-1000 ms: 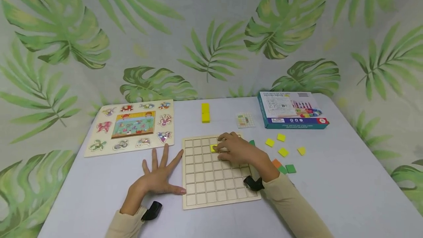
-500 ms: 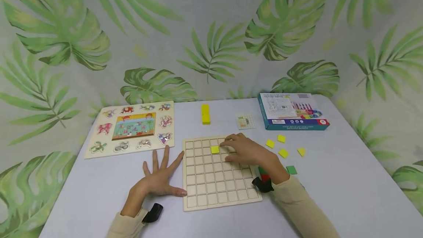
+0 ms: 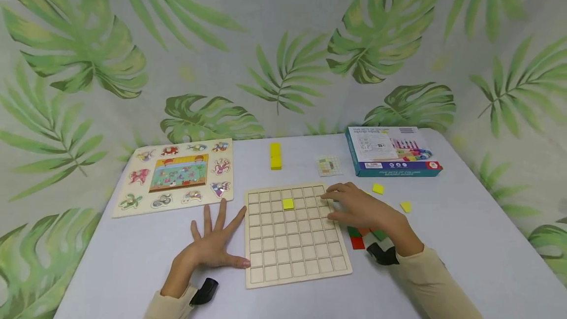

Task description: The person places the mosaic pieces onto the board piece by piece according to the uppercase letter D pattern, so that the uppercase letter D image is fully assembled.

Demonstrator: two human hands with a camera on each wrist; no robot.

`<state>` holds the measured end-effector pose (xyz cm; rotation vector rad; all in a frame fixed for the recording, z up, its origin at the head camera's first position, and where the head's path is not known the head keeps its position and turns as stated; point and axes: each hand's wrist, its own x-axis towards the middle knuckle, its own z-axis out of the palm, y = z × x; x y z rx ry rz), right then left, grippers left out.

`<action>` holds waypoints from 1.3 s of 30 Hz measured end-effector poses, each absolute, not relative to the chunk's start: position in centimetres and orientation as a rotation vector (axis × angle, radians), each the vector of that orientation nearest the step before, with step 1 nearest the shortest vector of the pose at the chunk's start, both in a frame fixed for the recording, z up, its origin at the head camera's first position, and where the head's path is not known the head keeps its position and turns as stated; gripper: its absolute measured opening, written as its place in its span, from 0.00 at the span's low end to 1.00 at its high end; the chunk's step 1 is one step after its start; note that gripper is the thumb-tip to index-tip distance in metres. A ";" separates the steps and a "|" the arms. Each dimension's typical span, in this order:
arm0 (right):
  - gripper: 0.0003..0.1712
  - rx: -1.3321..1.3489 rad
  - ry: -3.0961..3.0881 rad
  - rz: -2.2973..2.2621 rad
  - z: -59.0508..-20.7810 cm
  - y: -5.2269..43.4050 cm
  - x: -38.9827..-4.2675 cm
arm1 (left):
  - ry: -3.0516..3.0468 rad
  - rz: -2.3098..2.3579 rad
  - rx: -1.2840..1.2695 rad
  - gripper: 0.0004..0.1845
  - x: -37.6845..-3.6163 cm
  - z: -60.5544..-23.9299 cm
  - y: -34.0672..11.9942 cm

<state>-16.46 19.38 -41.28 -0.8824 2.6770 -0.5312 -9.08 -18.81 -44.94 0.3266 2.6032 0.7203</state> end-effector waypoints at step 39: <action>0.20 -0.727 2.686 -0.719 -41.4 30.4 -12.8 | 2.620 0.683 0.335 0.69 -8.9 -44.8 -18.7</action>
